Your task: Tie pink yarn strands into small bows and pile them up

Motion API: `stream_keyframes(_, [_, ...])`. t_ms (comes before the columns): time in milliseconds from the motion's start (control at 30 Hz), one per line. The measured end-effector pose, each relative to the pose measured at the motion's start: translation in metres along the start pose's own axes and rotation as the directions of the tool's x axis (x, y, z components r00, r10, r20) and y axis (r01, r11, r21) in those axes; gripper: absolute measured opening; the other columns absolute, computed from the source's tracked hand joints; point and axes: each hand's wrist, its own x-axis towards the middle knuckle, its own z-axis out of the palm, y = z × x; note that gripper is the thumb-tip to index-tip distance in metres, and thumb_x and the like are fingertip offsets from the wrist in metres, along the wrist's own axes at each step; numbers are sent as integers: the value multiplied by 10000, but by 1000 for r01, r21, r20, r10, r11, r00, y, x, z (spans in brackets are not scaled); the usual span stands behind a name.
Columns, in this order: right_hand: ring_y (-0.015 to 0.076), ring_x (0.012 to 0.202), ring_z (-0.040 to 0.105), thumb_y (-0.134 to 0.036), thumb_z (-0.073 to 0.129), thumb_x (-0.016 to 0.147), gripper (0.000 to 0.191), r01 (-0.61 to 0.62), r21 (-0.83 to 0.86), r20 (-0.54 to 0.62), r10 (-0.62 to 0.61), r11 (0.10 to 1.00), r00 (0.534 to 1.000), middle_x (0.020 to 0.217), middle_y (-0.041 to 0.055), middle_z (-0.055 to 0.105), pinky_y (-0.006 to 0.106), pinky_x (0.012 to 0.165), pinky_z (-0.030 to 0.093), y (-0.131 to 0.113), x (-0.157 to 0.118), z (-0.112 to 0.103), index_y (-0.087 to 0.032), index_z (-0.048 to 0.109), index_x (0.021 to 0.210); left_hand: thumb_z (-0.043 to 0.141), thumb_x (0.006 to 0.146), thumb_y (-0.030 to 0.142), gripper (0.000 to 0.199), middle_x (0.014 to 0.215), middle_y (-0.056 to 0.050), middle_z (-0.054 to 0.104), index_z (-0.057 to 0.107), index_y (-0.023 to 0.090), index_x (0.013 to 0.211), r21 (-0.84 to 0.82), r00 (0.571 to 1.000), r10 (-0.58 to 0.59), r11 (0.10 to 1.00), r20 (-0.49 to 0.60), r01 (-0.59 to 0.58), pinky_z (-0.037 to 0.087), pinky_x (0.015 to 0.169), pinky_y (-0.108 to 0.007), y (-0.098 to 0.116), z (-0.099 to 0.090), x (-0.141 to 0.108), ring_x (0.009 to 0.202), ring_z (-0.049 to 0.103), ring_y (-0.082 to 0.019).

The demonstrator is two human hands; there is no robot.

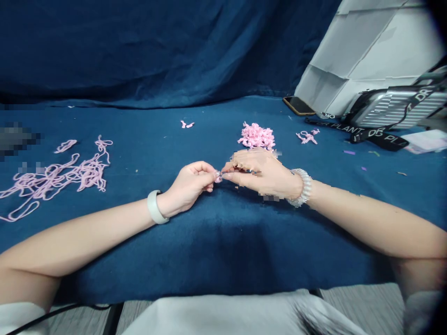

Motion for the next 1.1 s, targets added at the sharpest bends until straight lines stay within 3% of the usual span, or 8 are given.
stream_keyframes(200, [91, 574, 540, -313, 635, 752, 190, -178, 91, 108, 168, 980, 980, 637, 5, 616, 214, 554, 402, 5, 0, 0, -124, 654, 761, 715, 693, 209, 161, 578, 16, 611, 577, 127, 678, 31, 1000, 8, 999, 16, -8, 387, 439, -157, -4, -2, 2, 440, 483, -41])
stream_keyframes(433, [87, 572, 535, -310, 639, 736, 192, -237, 120, 151, 218, 964, 964, 644, 8, 620, 214, 560, 401, 5, 1, 1, -119, 646, 760, 722, 693, 205, 165, 553, 22, 603, 577, 127, 681, 69, 1000, 8, 998, 30, -10, 399, 441, -151, -5, -1, 0, 437, 494, -41])
stream_keyframes(1100, [91, 597, 588, -270, 623, 778, 175, -160, 30, 223, 150, 987, 963, 698, 16, 689, 215, 583, 413, 2, 2, -6, -123, 714, 800, 725, 701, 219, 164, 602, 10, 642, 589, 128, 686, 75, 998, -23, 997, 58, 19, 440, 453, -159, -5, -1, 0, 445, 519, -44])
